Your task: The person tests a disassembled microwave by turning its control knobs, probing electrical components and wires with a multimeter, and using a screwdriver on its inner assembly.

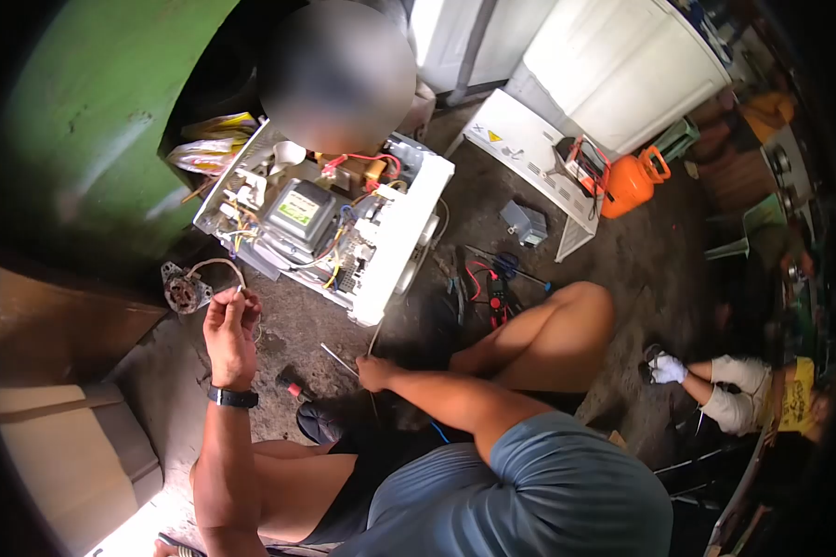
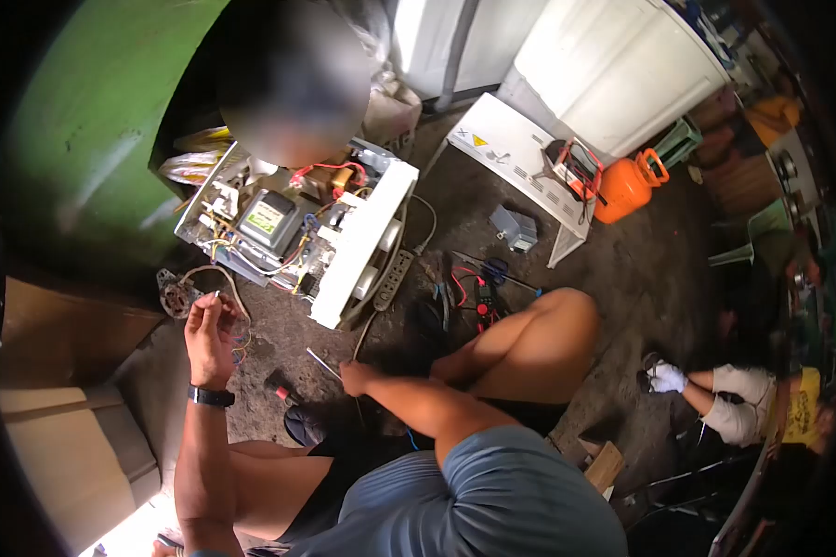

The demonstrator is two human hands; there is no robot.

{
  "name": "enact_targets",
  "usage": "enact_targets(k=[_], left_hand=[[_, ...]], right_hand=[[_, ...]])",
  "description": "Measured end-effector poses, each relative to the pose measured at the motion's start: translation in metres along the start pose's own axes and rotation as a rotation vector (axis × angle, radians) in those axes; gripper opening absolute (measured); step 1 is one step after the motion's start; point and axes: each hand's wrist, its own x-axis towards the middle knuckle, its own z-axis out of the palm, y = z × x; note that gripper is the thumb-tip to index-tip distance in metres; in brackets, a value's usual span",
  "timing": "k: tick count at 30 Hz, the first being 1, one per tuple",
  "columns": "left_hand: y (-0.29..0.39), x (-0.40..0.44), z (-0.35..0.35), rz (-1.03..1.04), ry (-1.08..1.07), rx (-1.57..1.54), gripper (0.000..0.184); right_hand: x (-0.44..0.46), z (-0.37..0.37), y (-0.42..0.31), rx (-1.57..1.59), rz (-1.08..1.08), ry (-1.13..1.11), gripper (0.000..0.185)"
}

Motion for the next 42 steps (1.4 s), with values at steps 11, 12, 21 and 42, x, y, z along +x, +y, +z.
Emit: enact_targets(k=[11, 12, 21, 42], left_hand=[[0.023, -0.021, 0.039, 0.018, -0.159, 0.016, 0.010], [0.024, -0.023, 0.043, 0.014, -0.147, 0.035, 0.012], [0.028, -0.027, 0.077, 0.064, -0.247, 0.078, 0.013], [0.047, -0.027, 0.094, -0.023, -0.656, 0.054, 0.020]], right_hand=[[-0.059, -0.263, 0.206, 0.518, 0.596, -0.440, 0.048], [-0.071, -0.267, 0.225, 0.312, 0.694, -0.210, 0.043], [-0.082, -0.231, 0.267, 0.039, 1.027, 0.108, 0.047], [-0.214, -0.401, 0.189, -0.244, 0.398, 0.517, 0.082]])
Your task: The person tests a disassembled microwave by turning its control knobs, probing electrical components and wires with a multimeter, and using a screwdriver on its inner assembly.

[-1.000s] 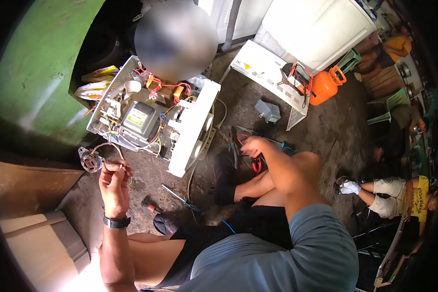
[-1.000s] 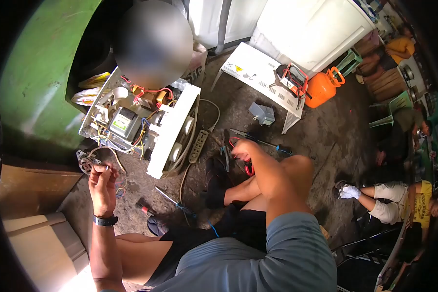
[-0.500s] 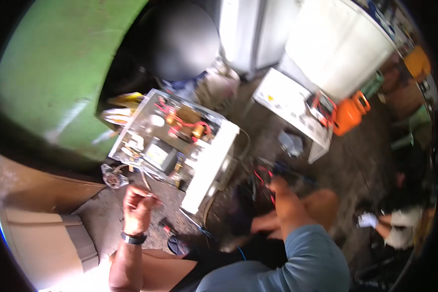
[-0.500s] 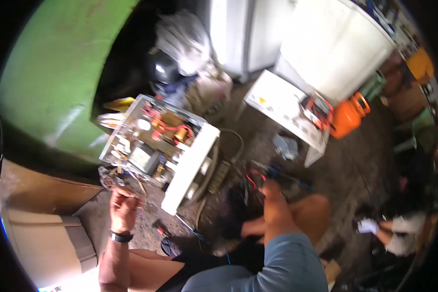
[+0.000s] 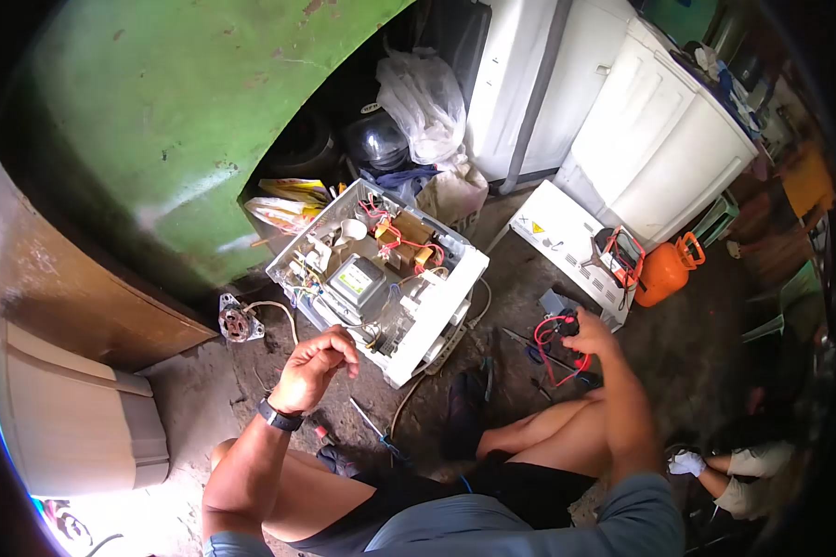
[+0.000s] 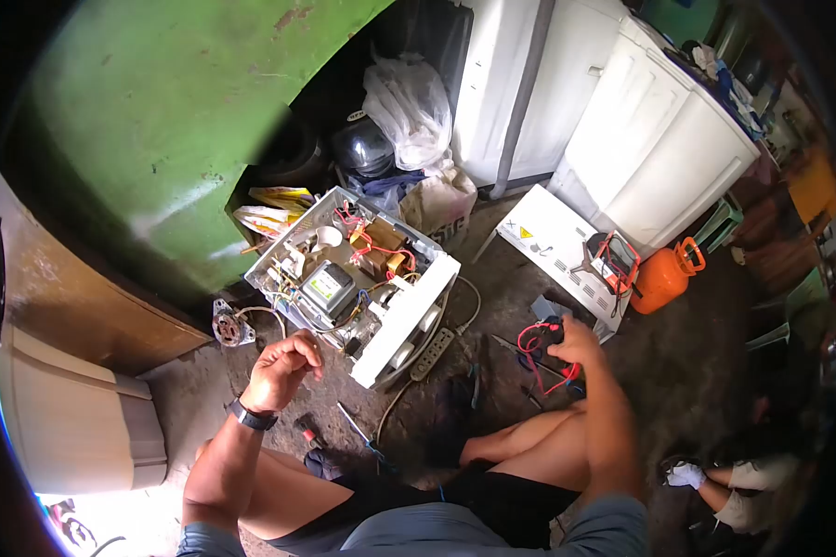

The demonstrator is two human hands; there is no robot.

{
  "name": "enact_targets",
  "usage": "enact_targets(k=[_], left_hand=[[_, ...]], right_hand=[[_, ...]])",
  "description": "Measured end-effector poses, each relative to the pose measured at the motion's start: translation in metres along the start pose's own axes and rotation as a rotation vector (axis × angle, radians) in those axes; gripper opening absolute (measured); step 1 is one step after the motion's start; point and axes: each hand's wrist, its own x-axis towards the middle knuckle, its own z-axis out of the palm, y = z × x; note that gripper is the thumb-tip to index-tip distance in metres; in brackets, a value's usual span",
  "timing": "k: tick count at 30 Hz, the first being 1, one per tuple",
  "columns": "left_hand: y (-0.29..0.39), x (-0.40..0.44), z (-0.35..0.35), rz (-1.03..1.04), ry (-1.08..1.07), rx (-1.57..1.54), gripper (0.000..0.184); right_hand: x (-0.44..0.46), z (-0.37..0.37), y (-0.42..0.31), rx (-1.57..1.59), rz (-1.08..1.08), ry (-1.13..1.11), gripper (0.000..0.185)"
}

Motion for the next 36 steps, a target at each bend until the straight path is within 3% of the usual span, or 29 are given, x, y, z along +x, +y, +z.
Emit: enact_targets(k=[1, 3, 5, 6, 9, 11, 12, 13, 15, 16, 19, 20, 24, 29, 31, 33, 35, 36], left_hand=[[0.002, 0.000, 0.002, -0.002, 0.007, 0.038, 0.021], [0.005, 0.003, 0.005, 0.002, -0.034, 0.026, 0.021], [0.015, 0.012, 0.023, 0.093, -0.018, 0.530, 0.022], [0.021, 0.016, 0.036, 0.189, -0.043, 0.723, 0.023], [0.033, 0.033, 0.089, 0.239, -0.148, 0.879, 0.038], [0.036, 0.042, 0.123, 0.185, -0.191, 1.014, 0.057], [0.037, 0.045, 0.137, 0.015, -0.208, 0.998, 0.070], [0.027, 0.050, 0.140, -0.031, -0.234, 1.036, 0.074], [0.016, 0.054, 0.146, -0.111, -0.253, 0.763, 0.067], [0.002, 0.054, 0.145, -0.068, -0.214, 0.701, 0.054], [-0.003, 0.043, 0.141, -0.144, -0.044, 0.641, 0.044], [0.003, 0.042, 0.136, -0.261, -0.062, 0.676, 0.047], [0.019, 0.032, 0.130, -0.334, -0.060, 0.823, 0.047], [0.039, 0.031, 0.138, -0.310, -0.187, 1.123, 0.034], [0.053, 0.032, 0.148, -0.269, -0.210, 1.238, 0.033], [0.064, 0.034, 0.154, -0.294, -0.199, 1.357, 0.034], [0.066, 0.034, 0.151, -0.258, -0.210, 1.388, 0.031], [0.069, 0.034, 0.151, -0.215, -0.239, 1.393, 0.031]], right_hand=[[-0.012, -0.017, -0.004, 0.004, -0.114, 0.098, 0.075], [-0.045, -0.063, -0.042, -0.024, -0.144, 0.102, 0.070], [-0.088, -0.111, -0.096, -0.170, -0.407, 0.163, 0.060], [-0.102, -0.126, -0.118, -0.164, -0.408, 0.169, 0.060], [-0.140, -0.155, -0.182, -0.308, -0.819, 0.271, 0.052], [-0.149, -0.158, -0.214, -0.341, -0.981, 0.328, 0.045], [-0.152, -0.158, -0.225, -0.347, -1.025, 0.320, 0.042], [-0.154, -0.158, -0.235, -0.354, -1.072, 0.317, 0.038], [-0.150, -0.151, -0.244, -0.390, -1.149, 0.430, 0.032], [-0.147, -0.149, -0.246, -0.368, -1.147, 0.433, 0.036], [-0.145, -0.147, -0.245, -0.207, -1.148, 0.442, 0.043], [-0.143, -0.143, -0.241, -0.142, -1.144, 0.384, 0.059], [-0.133, -0.127, -0.219, 0.169, -1.038, 0.121, 0.079], [-0.111, -0.084, -0.190, 0.285, -1.048, -0.089, 0.072], [-0.111, -0.081, -0.184, 0.409, -0.937, -0.228, 0.069], [-0.114, -0.079, -0.179, 0.482, -0.989, -0.148, 0.063], [-0.119, -0.086, -0.179, 0.568, -0.923, -0.230, 0.062], [-0.118, -0.079, -0.176, 0.631, -0.961, -0.131, 0.055]])
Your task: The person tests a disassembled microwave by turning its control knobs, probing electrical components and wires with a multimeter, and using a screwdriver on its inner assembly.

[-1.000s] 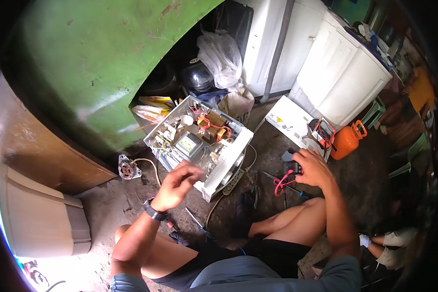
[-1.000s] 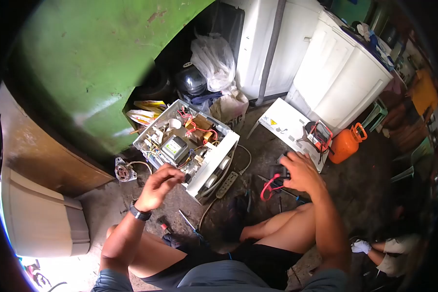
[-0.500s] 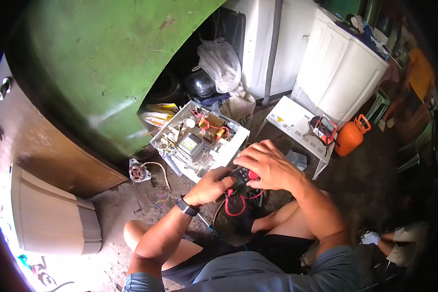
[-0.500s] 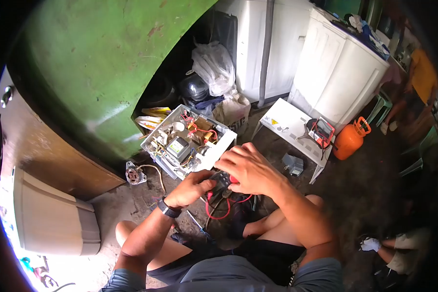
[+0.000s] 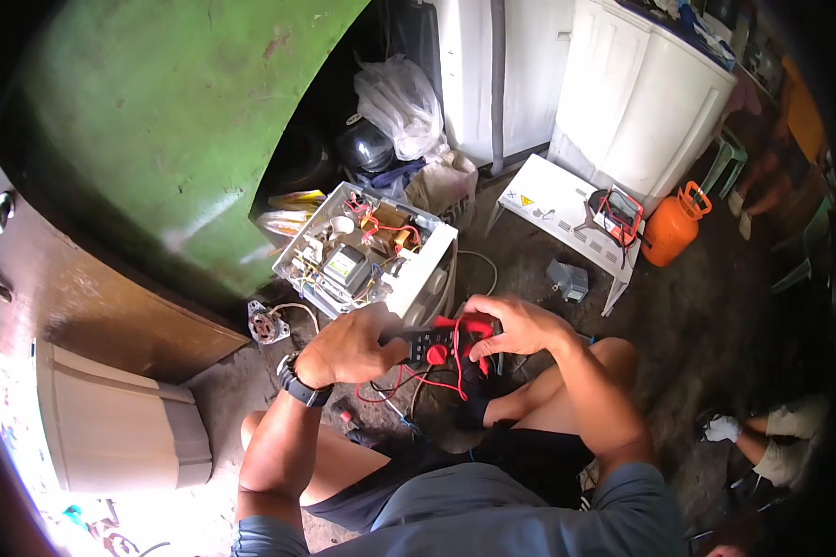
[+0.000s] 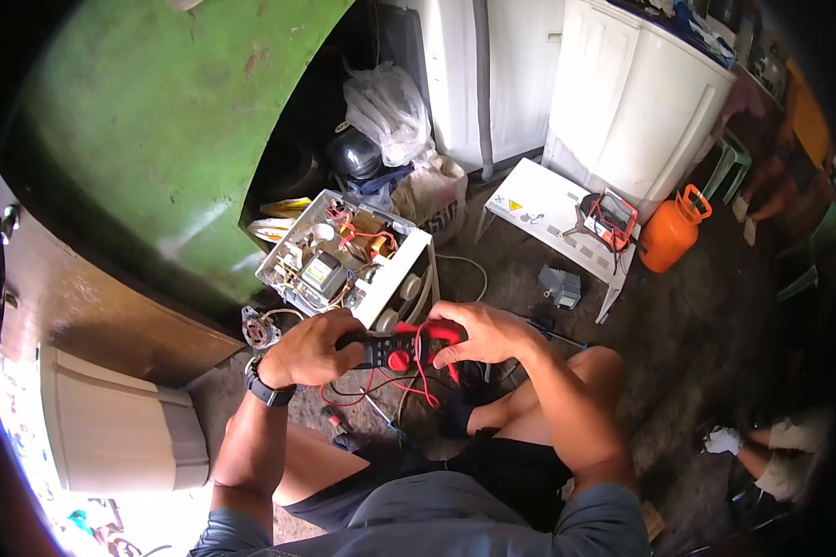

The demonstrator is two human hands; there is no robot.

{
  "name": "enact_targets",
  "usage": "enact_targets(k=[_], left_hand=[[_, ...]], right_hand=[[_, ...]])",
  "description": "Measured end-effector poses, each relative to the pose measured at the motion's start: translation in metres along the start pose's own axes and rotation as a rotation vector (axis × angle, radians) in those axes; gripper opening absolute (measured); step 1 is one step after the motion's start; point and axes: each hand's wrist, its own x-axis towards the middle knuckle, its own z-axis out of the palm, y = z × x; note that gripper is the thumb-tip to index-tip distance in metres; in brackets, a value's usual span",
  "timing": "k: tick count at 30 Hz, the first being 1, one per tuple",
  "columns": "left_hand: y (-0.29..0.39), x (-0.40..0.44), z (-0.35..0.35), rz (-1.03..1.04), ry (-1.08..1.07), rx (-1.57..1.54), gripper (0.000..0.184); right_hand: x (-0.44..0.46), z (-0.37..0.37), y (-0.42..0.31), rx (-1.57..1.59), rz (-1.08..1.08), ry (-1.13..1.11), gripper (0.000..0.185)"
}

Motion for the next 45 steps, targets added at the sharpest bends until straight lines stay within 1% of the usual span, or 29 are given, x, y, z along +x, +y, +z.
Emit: enact_targets(k=[1, 3, 4, 5, 7, 9, 11, 13, 14, 15, 17, 19, 21, 23, 24, 25, 26, 27, 29, 31, 33, 34, 35, 36, 37, 39, 40, 43, 45], left_hand=[[0.001, -0.001, -0.002, 0.046, 0.004, 0.010, 0.031], [0.003, -0.003, -0.003, 0.066, 0.011, 0.033, 0.030], [-0.001, -0.002, -0.003, 0.068, -0.020, 0.068, 0.031], [-0.006, -0.002, -0.003, 0.069, -0.049, 0.104, 0.031], [-0.016, -0.003, -0.007, 0.046, -0.029, 0.098, 0.032], [-0.024, -0.003, -0.015, -0.130, 0.077, -0.102, 0.032], [-0.045, 0.008, -0.008, -0.203, 0.297, -0.534, 0.029], [-0.067, 0.029, -0.008, -0.260, 0.406, -0.692, 0.027], [-0.067, 0.043, -0.002, -0.298, 0.549, -0.754, 0.027], [-0.085, 0.059, 0.002, -0.317, 0.597, -0.633, 0.031], [-0.090, 0.087, 0.010, -0.377, 0.668, -0.752, 0.033], [-0.114, 0.114, 0.024, -0.380, 0.695, -0.504, 0.034], [-0.121, 0.128, 0.032, -0.326, 0.777, -0.254, 0.036], [-0.114, 0.128, 0.034, -0.255, 0.674, -0.485, 0.040], [-0.103, 0.127, 0.032, -0.220, 0.634, -0.450, 0.042], [-0.131, 0.139, 0.044, -0.110, 0.690, -0.342, 0.042], [-0.120, 0.140, 0.048, -0.135, 0.719, -0.185, 0.041], [-0.102, 0.130, 0.040, -0.171, 0.761, -0.013, 0.041], [-0.073, 0.119, 0.035, -0.287, 0.678, 0.136, 0.044], [-0.054, 0.118, 0.037, -0.280, 0.747, 0.181, 0.048], [-0.054, 0.114, 0.030, -0.368, 0.621, 0.256, 0.049], [-0.061, 0.114, 0.030, -0.365, 0.598, 0.257, 0.050], [-0.069, 0.112, 0.029, -0.371, 0.581, 0.262, 0.051], [-0.065, 0.106, 0.026, -0.409, 0.594, 0.267, 0.048], [-0.062, 0.101, 0.027, -0.436, 0.609, 0.265, 0.045], [-0.077, 0.087, 0.034, -0.048, 0.867, 0.193, 0.037], [-0.068, 0.071, 0.028, -0.131, 0.777, 0.147, 0.031], [-0.072, 0.031, 0.035, -0.014, 0.758, -0.175, 0.024], [-0.078, 0.005, 0.052, 0.010, 0.708, -0.507, 0.026]], right_hand=[[-0.001, 0.003, 0.008, -0.003, -0.005, 0.002, 0.055], [-0.003, 0.006, 0.020, 0.124, 0.037, -0.007, 0.040], [-0.005, 0.006, 0.016, 0.255, 0.056, -0.016, 0.021], [-0.008, 0.010, 0.025, 0.253, 0.050, -0.017, 0.021], [-0.014, 0.019, 0.041, 0.511, 0.075, 0.188, 0.017], [-0.025, 0.023, 0.049, 0.589, 0.132, 0.437, 0.009], [-0.037, 0.033, 0.058, 0.797, 0.144, 0.536, 0.012], [-0.040, 0.051, 0.064, 0.658, 0.417, 0.462, 0.015], [-0.040, 0.064, 0.073, 0.605, 0.382, 0.376, 0.017], [-0.040, 0.077, 0.087, 0.513, 0.426, 0.264, 0.021], [-0.035, 0.108, 0.108, 0.506, 0.572, 0.142, 0.036], [-0.030, 0.141, 0.128, 0.485, 0.768, 0.070, 0.051], [-0.032, 0.181, 0.164, 0.474, 0.799, 0.045, 0.066], [-0.039, 0.209, 0.198, 0.315, 0.790, -0.015, 0.077], [-0.046, 0.236, 0.246, 0.211, 0.677, 0.001, 0.083], [-0.049, 0.249, 0.272, 0.119, 0.644, -0.003, 0.078], [-0.051, 0.221, 0.246, 0.149, 0.751, -0.127, 0.072], [-0.054, 0.211, 0.237, 0.231, 0.824, -0.067, 0.065], [-0.048, 0.211, 0.249, 0.392, 0.900, 0.059, 0.061], [-0.052, 0.193, 0.232, 0.413, 0.961, 0.092, 0.061], [-0.061, 0.199, 0.261, 0.470, 0.971, 0.062, 0.042], [-0.062, 0.202, 0.265, 0.372, 1.009, 0.045, 0.042], [-0.072, 0.201, 0.269, 0.505, 0.947, 0.067, 0.033], [-0.076, 0.200, 0.274, 0.419, 0.949, 0.039, 0.030], [-0.072, 0.196, 0.283, 0.306, 1.060, -0.094, 0.035], [-0.066, 0.198, 0.284, 0.250, 1.193, -0.080, 0.033], [-0.059, 0.198, 0.285, 0.240, 1.182, -0.103, 0.033], [-0.056, 0.204, 0.308, 0.031, 1.182, -0.278, 0.035], [-0.061, 0.224, 0.338, -0.341, 1.081, -0.247, 0.043]])
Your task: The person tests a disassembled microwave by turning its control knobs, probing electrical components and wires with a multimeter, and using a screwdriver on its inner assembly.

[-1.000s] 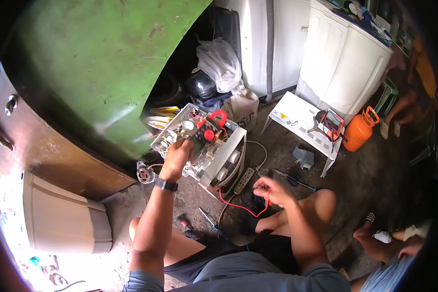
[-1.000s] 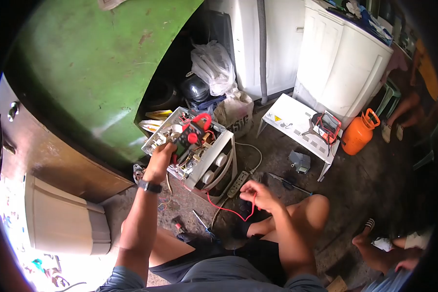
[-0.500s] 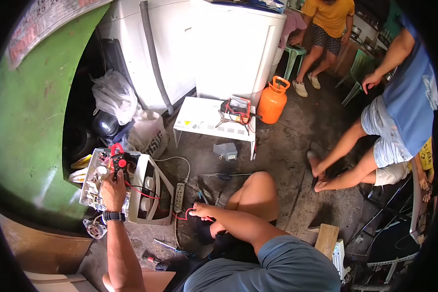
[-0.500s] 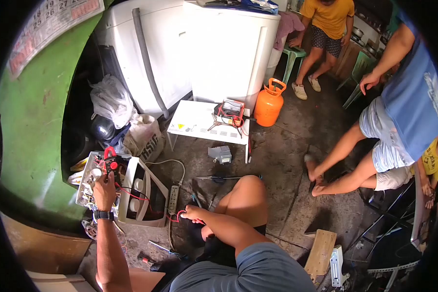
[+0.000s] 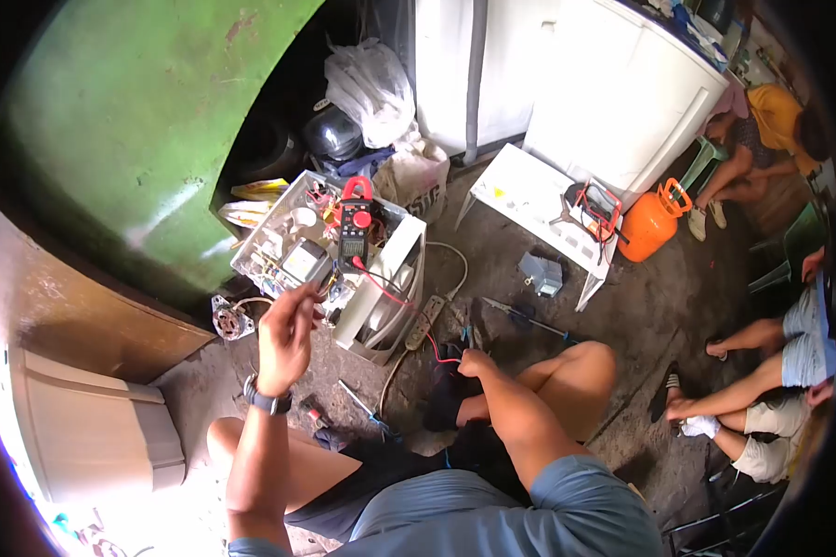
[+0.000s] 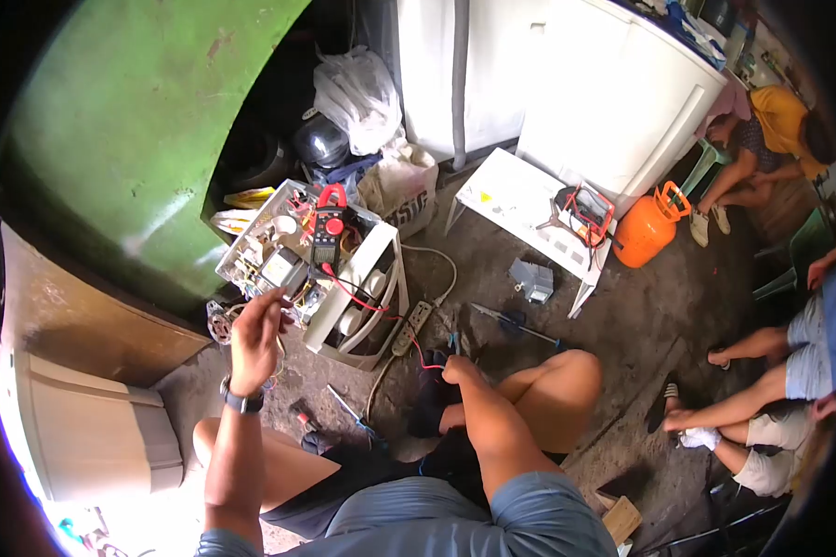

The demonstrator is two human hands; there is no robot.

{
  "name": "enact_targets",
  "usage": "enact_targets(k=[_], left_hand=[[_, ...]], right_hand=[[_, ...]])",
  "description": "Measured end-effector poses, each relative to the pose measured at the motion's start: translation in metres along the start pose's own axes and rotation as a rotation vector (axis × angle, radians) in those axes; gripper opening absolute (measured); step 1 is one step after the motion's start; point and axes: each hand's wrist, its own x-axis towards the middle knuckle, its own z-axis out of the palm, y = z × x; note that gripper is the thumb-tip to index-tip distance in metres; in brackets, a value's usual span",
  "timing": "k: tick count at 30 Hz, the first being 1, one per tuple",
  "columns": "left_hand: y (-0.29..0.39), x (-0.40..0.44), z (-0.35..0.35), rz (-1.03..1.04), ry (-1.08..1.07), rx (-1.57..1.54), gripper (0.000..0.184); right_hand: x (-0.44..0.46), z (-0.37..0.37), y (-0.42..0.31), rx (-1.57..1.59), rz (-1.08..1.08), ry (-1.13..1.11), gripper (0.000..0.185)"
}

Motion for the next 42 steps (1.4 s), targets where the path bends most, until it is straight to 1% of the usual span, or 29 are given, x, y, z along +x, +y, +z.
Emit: enact_targets(k=[1, 2, 3, 4, 5, 6, 8, 9, 11, 12, 14, 15, 16, 18, 19, 20, 22, 24, 26, 27, 29, 31, 34, 36, 37, 38, 40, 41, 42], left_hand=[[-0.001, -0.015, -0.005, -0.034, -0.037, -0.215, 0.024], [-0.004, -0.028, -0.011, -0.073, -0.077, -0.429, 0.023], [-0.016, -0.040, -0.017, -0.101, -0.138, -0.550, 0.022], [-0.029, -0.049, -0.024, -0.132, -0.198, -0.675, 0.021], [-0.036, -0.056, -0.029, -0.198, -0.263, -0.781, 0.021], [-0.030, -0.059, -0.029, -0.209, -0.309, -0.840, 0.025], [-0.026, -0.057, -0.032, -0.237, -0.478, -0.913, 0.030], [-0.031, -0.062, -0.033, -0.258, -0.493, -0.834, 0.032], [-0.038, -0.074, -0.035, -0.285, -0.554, -0.666, 0.037], [-0.037, -0.076, -0.034, -0.301, -0.598, -0.651, 0.032], [-0.027, -0.076, -0.028, -0.330, -0.702, -0.601, 0.025], [-0.029, -0.075, -0.028, -0.288, -0.805, -0.581, 0.023], [-0.028, -0.076, -0.026, -0.290, -0.803, -0.583, 0.023], [-0.022, -0.080, -0.016, -0.300, -0.839, -0.717, 0.029], [-0.021, -0.079, -0.012, -0.303, -0.879, -0.741, 0.034], [-0.020, -0.079, -0.009, -0.301, -0.876, -0.741, 0.034], [-0.021, -0.080, -0.005, -0.411, -0.930, -0.695, 0.030], [-0.028, -0.084, 0.001, -0.396, -0.923, -0.698, 0.027], [-0.033, -0.087, 0.006, -0.437, -0.894, -0.605, 0.025], [-0.035, -0.089, 0.010, -0.471, -0.863, -0.645, 0.023], [-0.036, -0.089, 0.015, -0.470, -0.844, -0.666, 0.022], [-0.029, -0.087, 0.020, -0.501, -0.811, -0.691, 0.019], [-0.032, -0.085, 0.028, -0.492, -0.838, -0.730, 0.023], [-0.038, -0.089, 0.031, -0.521, -0.852, -0.790, 0.025], [-0.039, -0.089, 0.031, -0.524, -0.851, -0.819, 0.022], [-0.043, -0.091, 0.035, -0.483, -0.834, -0.828, 0.017], [-0.043, -0.088, 0.037, -0.450, -0.868, -0.768, 0.016], [-0.043, -0.088, 0.036, -0.469, -0.860, -0.792, 0.017], [-0.039, -0.084, 0.033, -0.466, -0.848, -0.792, 0.017]], right_hand=[[-0.017, -0.011, -0.006, 0.137, 0.086, -0.020, 0.050], [-0.043, -0.030, -0.020, 0.161, 0.155, -0.011, 0.050], [-0.036, -0.025, -0.019, 0.163, 0.159, -0.006, 0.050], [-0.035, -0.027, -0.019, 0.156, 0.179, -0.077, 0.050], [-0.049, -0.035, -0.024, 0.196, 0.205, -0.040, 0.050], [-0.052, -0.032, -0.026, 0.195, 0.246, -0.001, 0.050], [-0.056, -0.030, -0.025, 0.233, 0.250, 0.035, 0.051], [-0.053, -0.028, -0.025, 0.236, 0.255, 0.028, 0.051], [-0.042, -0.019, -0.016, 0.325, 0.330, 0.074, 0.050], [-0.046, -0.022, -0.015, 0.327, 0.344, 0.073, 0.050], [-0.055, -0.032, -0.018, 0.453, 0.416, 0.224, 0.056], [-0.051, -0.033, -0.016, 0.459, 0.438, 0.224, 0.060], [-0.049, -0.031, -0.014, 0.457, 0.438, 0.223, 0.060], [-0.045, -0.023, -0.010, 0.453, 0.528, 0.288, 0.050], [-0.024, -0.003, 0.004, 0.450, 0.527, 0.288, 0.050], [0.011, 0.028, 0.027, 0.277, 0.459, 0.221, 0.051], [0.017, 0.024, 0.024, 0.106, 0.380, 0.155, 0.053], [0.007, 0.018, 0.020, 0.587, 0.596, 0.248, 0.054], [-0.006, 0.017, 0.015, 0.597, 0.588, 0.285, 0.053], [-0.010, 0.016, 0.014, 0.604, 0.580, 0.329, 0.052], [-0.014, 0.004, 0.013, 0.613, 0.557, 0.391, 0.052], [-0.015, -0.003, 0.014, 0.574, 0.604, 0.318, 0.053], [-0.011, -0.002, 0.018, 0.616, 0.639, 0.395, 0.058], [0.001, 0.005, 0.027, 0.605, 0.629, 0.350, 0.060], [0.020, 0.025, 0.041, 0.565, 0.626, 0.339, 0.061], [0.040, 0.036, 0.048, 0.522, 0.624, 0.327, 0.062], [-0.004, -0.001, 0.019, 0.528, 0.644, 0.351, 0.061], [0.000, -0.005, 0.015, 0.524, 0.626, 0.358, 0.061], [0.003, -0.007, 0.016, 0.584, 0.584, 0.482, 0.058]])
